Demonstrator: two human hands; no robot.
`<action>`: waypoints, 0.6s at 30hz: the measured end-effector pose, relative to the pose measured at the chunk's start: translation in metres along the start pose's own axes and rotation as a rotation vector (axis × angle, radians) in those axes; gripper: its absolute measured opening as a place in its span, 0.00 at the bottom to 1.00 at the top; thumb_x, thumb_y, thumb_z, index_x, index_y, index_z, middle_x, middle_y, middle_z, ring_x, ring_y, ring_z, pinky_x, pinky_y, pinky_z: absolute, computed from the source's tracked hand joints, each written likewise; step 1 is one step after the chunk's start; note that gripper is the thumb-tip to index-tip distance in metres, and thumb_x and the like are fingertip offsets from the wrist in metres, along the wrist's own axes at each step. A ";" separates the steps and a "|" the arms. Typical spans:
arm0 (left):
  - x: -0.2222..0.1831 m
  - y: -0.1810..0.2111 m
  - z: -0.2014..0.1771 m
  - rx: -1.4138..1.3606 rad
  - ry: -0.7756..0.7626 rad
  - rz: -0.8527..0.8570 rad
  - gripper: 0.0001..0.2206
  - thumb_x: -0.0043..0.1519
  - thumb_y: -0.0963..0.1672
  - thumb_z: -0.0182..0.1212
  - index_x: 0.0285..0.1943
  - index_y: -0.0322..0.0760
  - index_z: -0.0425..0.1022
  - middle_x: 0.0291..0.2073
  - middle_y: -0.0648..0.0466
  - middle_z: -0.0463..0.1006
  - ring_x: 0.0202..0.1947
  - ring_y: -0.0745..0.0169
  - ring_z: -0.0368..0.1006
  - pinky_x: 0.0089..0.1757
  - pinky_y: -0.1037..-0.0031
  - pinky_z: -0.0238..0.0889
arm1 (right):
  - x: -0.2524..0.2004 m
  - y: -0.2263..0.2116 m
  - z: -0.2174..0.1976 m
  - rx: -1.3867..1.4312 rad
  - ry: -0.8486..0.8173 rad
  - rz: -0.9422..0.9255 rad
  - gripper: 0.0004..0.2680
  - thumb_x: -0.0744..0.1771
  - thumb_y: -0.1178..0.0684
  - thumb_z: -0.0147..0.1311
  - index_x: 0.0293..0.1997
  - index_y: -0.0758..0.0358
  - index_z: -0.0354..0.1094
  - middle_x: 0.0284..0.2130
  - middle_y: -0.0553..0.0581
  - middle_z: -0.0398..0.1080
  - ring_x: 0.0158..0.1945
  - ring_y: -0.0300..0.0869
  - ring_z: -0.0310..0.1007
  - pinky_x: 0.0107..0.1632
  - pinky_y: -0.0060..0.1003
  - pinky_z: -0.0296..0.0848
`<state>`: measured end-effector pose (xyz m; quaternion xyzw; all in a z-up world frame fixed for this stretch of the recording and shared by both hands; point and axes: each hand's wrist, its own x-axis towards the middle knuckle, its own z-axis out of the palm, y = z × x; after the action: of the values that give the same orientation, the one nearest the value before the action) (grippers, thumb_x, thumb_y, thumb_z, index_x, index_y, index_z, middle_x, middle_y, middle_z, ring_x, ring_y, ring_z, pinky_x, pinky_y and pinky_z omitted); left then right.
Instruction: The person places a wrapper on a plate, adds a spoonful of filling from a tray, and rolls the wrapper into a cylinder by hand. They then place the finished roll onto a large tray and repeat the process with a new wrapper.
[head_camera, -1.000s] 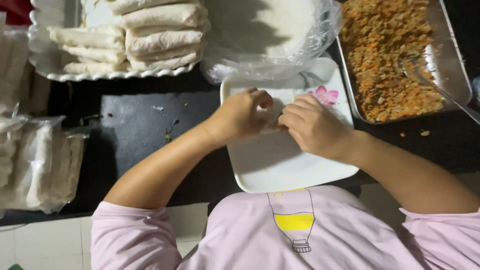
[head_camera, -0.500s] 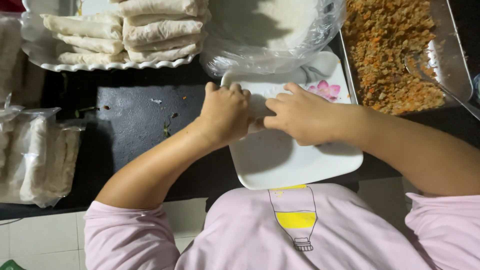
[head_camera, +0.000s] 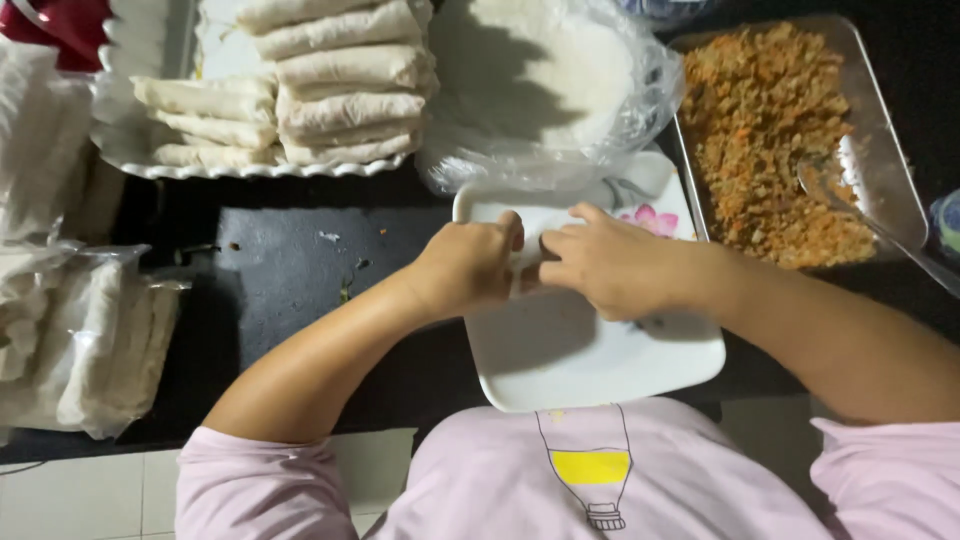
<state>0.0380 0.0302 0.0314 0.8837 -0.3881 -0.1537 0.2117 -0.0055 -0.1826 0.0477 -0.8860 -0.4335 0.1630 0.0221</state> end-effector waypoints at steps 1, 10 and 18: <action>0.002 0.004 -0.007 -0.026 -0.029 -0.044 0.24 0.55 0.53 0.70 0.48 0.32 0.72 0.29 0.41 0.82 0.32 0.40 0.79 0.40 0.57 0.70 | -0.001 -0.002 -0.001 0.018 0.056 -0.025 0.12 0.56 0.62 0.57 0.40 0.58 0.74 0.35 0.58 0.69 0.49 0.50 0.68 0.61 0.59 0.57; 0.001 0.013 0.007 -0.503 0.001 -0.146 0.25 0.52 0.48 0.74 0.51 0.28 0.69 0.31 0.42 0.83 0.33 0.50 0.81 0.37 0.66 0.72 | -0.020 0.000 0.023 0.032 0.174 0.021 0.09 0.59 0.63 0.55 0.40 0.59 0.71 0.34 0.57 0.68 0.46 0.50 0.70 0.68 0.61 0.55; -0.001 0.013 0.015 -0.764 0.024 -0.136 0.19 0.55 0.40 0.68 0.52 0.26 0.66 0.31 0.44 0.83 0.33 0.55 0.82 0.37 0.69 0.74 | -0.042 -0.005 0.028 0.175 0.510 -0.059 0.15 0.58 0.59 0.60 0.49 0.63 0.70 0.40 0.57 0.70 0.49 0.50 0.71 0.67 0.64 0.54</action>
<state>0.0231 0.0189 0.0254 0.7666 -0.2409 -0.2907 0.5194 -0.0422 -0.2146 0.0337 -0.8802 -0.4236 -0.0294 0.2121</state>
